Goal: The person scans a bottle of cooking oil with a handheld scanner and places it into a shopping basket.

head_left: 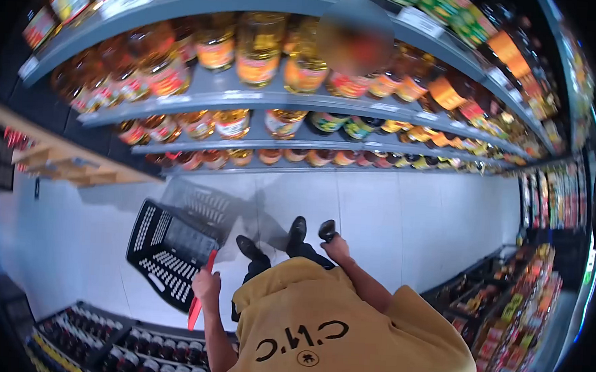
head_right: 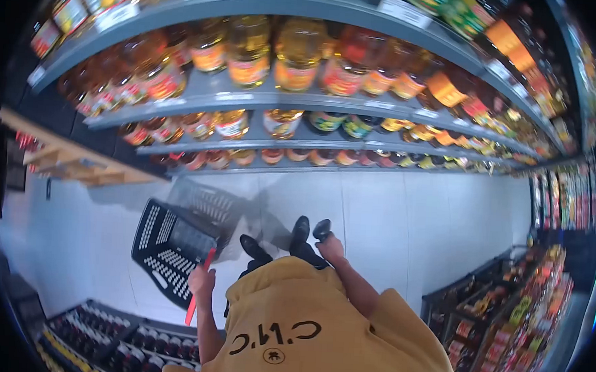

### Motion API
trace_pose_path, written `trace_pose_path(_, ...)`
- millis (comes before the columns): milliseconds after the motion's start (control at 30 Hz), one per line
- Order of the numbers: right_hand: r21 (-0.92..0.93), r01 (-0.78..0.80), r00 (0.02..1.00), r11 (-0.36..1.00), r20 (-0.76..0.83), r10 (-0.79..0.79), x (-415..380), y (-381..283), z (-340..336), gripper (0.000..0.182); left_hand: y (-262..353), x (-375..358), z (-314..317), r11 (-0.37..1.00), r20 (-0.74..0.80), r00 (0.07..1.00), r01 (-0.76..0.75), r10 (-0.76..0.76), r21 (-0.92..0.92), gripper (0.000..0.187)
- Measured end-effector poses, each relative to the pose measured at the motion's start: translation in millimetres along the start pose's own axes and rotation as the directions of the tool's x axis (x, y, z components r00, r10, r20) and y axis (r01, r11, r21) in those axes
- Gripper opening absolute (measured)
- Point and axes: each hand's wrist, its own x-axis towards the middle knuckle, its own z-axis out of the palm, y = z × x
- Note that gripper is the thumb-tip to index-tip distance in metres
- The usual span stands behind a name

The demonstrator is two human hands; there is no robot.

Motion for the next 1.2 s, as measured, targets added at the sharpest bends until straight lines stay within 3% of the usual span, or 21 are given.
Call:
trace_pose_path(167,0.13,-0.1,0.995,0.987,0.015,0.098,3.0,2.6,-13.7,0.055,1.2,-1.8,1.5,0.997,-0.042,0.998,-0.049,0.051,0.06,0.031)
trace_pose_path(467,0.228,-0.156,0.987,0.961,0.012,0.158,41.5,65.1,-33.6,0.056,11.3,-12.2,6.2,0.993,-0.03,0.999,0.031,-0.028,0.111,0.034)
trace_pose_path(567,0.243,-0.162,0.986,0.956,0.008,0.165,58.3,89.2,-36.9,0.055,16.0,-20.3,12.0,0.992,-0.055,0.998,-0.015,0.022,0.128,0.024)
trace_pose_path(833,0.22,-0.17,0.985,0.961,0.062,0.16,87.7,121.7,-70.1,0.054,24.3,-37.8,27.6,0.983,0.004,1.0,0.016,-0.017,0.186,0.033)
trace_pose_path(1200,0.258,-0.207,0.977,0.944,0.103,0.186,106.0,125.2,-76.7,0.052,30.9,-46.3,41.5,0.962,0.042,0.998,-0.047,0.037,0.271,0.021)
